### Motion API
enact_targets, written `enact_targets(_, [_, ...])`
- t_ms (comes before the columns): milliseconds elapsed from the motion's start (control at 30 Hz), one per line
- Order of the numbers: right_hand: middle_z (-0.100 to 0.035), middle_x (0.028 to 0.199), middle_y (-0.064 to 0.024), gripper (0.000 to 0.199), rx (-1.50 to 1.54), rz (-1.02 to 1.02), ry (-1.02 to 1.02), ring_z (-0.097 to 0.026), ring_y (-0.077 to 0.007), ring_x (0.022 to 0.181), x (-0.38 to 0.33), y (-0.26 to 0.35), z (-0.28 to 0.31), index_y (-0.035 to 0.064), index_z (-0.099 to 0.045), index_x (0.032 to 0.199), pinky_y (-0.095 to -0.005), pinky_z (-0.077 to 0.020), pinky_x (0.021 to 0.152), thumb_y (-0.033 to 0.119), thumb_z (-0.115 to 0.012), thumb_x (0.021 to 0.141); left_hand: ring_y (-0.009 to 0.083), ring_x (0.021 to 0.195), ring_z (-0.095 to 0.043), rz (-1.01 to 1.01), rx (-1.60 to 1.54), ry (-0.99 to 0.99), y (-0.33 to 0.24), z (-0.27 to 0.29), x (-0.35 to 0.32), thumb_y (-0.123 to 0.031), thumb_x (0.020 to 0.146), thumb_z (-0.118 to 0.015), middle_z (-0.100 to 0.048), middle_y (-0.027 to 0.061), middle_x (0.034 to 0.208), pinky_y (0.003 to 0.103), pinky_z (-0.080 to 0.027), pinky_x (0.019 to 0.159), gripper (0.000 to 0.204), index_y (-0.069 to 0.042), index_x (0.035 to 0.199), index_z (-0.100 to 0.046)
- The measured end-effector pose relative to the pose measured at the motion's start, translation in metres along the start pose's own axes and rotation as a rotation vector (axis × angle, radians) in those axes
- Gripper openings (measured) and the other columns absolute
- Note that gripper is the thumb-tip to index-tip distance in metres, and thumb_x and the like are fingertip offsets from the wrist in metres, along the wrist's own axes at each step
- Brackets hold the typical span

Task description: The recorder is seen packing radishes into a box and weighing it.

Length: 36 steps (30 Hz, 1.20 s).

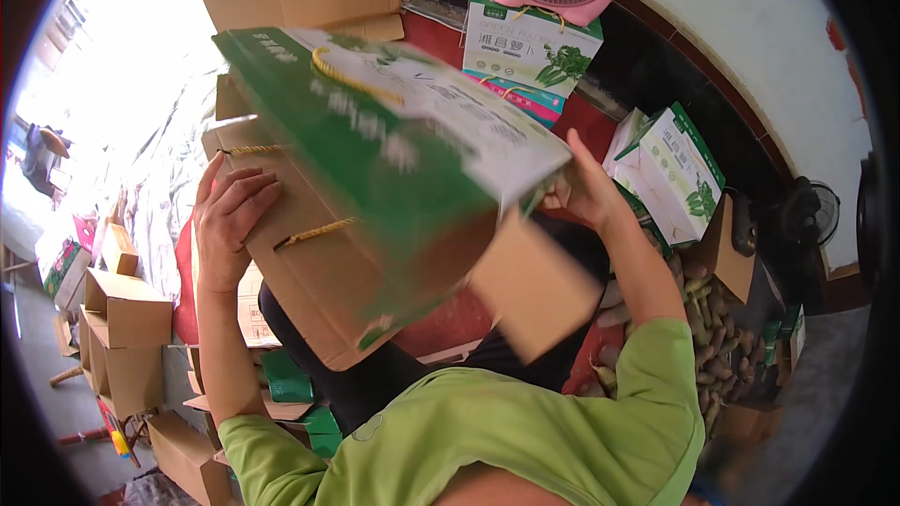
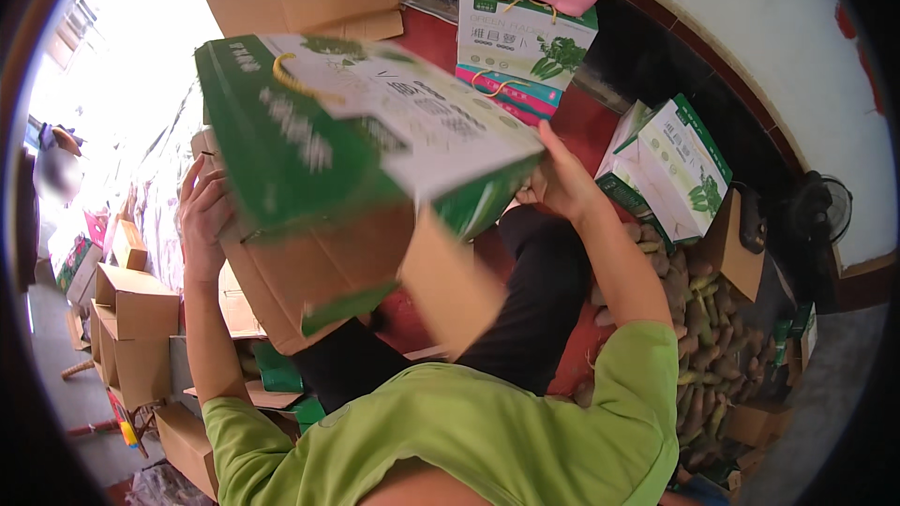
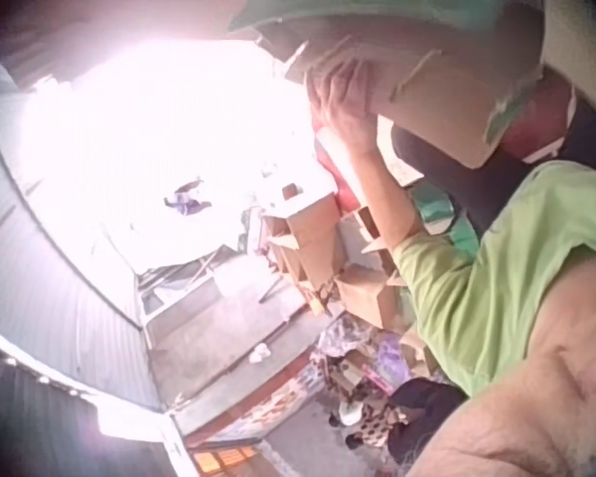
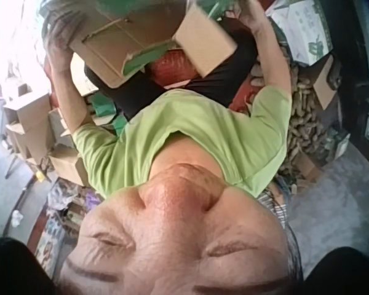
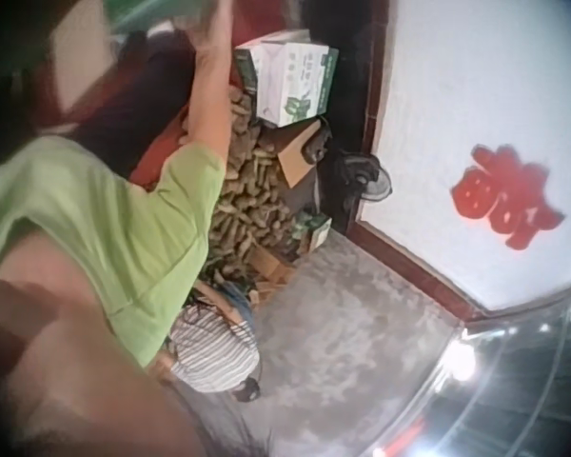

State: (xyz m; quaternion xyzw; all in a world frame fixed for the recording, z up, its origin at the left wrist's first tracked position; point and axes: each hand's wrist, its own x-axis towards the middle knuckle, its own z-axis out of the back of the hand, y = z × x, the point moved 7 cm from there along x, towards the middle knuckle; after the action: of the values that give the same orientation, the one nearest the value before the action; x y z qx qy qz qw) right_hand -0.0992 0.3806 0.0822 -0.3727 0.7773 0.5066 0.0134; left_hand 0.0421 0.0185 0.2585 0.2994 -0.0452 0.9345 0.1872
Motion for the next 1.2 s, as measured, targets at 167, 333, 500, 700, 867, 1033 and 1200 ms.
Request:
enact_targets(167, [-0.056, 0.093, -0.0005, 0.033, -0.031, -0.045, -0.247, -0.053, -0.0137, 0.074, 0.048, -0.020, 0.038, 0.0162, -0.057, 0.105, -0.0258, -0.0394, 0.051, 0.046, -0.053, 0.093, 0.0251, 0.084, -0.063, 0.057, -0.087, 0.075, 0.001, -0.017, 0.003, -0.001, 0.061, -0.066, -0.065, 0.0049, 0.082, 0.043, -0.048, 0.091, 0.025, -0.007, 0.085, -0.068])
enact_targets(333, [-0.054, 0.097, -0.0021, 0.024, -0.181, -0.108, -0.314, -0.053, -0.0171, 0.079, 0.077, -0.046, 0.055, 0.0159, -0.056, 0.111, -0.0292, -0.0428, 0.062, 0.031, -0.055, 0.093, 0.0240, 0.082, -0.062, 0.282, -0.231, 0.151, -0.003, -0.048, 0.001, 0.002, 0.065, -0.067, -0.064, 0.0057, 0.083, 0.036, -0.050, 0.072, 0.023, -0.006, 0.086, -0.069])
enact_targets(500, [-0.054, 0.125, -0.0069, 0.046, -0.328, -0.178, -0.269, -0.055, -0.0256, 0.110, 0.084, -0.061, 0.031, 0.0126, -0.041, 0.139, -0.0411, -0.0496, 0.084, 0.026, -0.049, 0.095, 0.0190, 0.077, -0.058, 0.089, -0.052, 0.126, -0.040, -0.096, 0.006, -0.006, 0.071, -0.060, -0.056, -0.0007, 0.076, 0.034, -0.050, 0.063, 0.015, -0.013, 0.084, -0.066])
enact_targets(700, [-0.054, 0.110, -0.0058, 0.056, -0.445, -0.171, -0.175, -0.057, -0.0192, 0.099, 0.064, -0.050, 0.010, 0.0058, -0.035, 0.142, -0.0378, -0.0519, 0.079, 0.023, -0.053, 0.092, 0.0189, 0.080, -0.058, 0.092, 0.048, 0.277, -0.067, -0.161, -0.007, -0.008, 0.070, -0.059, -0.054, -0.0001, 0.079, 0.033, -0.051, 0.062, 0.010, -0.012, 0.078, -0.062])
enact_targets(867, [-0.057, 0.123, -0.0063, 0.053, -0.585, -0.131, -0.216, -0.059, -0.0184, 0.100, 0.055, -0.049, 0.031, 0.0076, -0.042, 0.138, -0.0332, -0.0482, 0.078, 0.029, -0.053, 0.091, 0.0196, 0.082, -0.058, 0.121, 0.018, 0.343, -0.081, -0.182, -0.010, -0.008, 0.072, -0.058, -0.055, 0.0009, 0.080, 0.034, -0.051, 0.064, 0.009, -0.011, 0.079, -0.063])
enact_targets(1033, [-0.061, 0.105, -0.0009, 0.043, -0.610, -0.086, -0.240, -0.058, -0.0116, 0.090, 0.046, -0.041, 0.036, 0.0092, -0.054, 0.128, -0.0280, -0.0475, 0.072, 0.026, -0.058, 0.089, 0.0198, 0.084, -0.059, 0.117, -0.017, 0.357, -0.085, -0.188, -0.004, -0.007, 0.073, -0.058, -0.056, 0.0005, 0.081, 0.035, -0.052, 0.066, 0.012, -0.013, 0.081, -0.064])
enact_targets(1200, [-0.060, 0.112, -0.0040, 0.047, -0.655, 0.085, -0.177, -0.060, -0.0137, 0.099, 0.039, -0.017, 0.032, 0.0052, -0.052, 0.131, -0.0314, -0.0482, 0.076, 0.030, -0.057, 0.092, 0.0194, 0.084, -0.059, 0.146, -0.021, 0.375, -0.086, -0.183, -0.008, -0.008, 0.076, -0.056, -0.056, -0.0003, 0.080, 0.035, -0.051, 0.065, 0.015, -0.016, 0.085, -0.065])
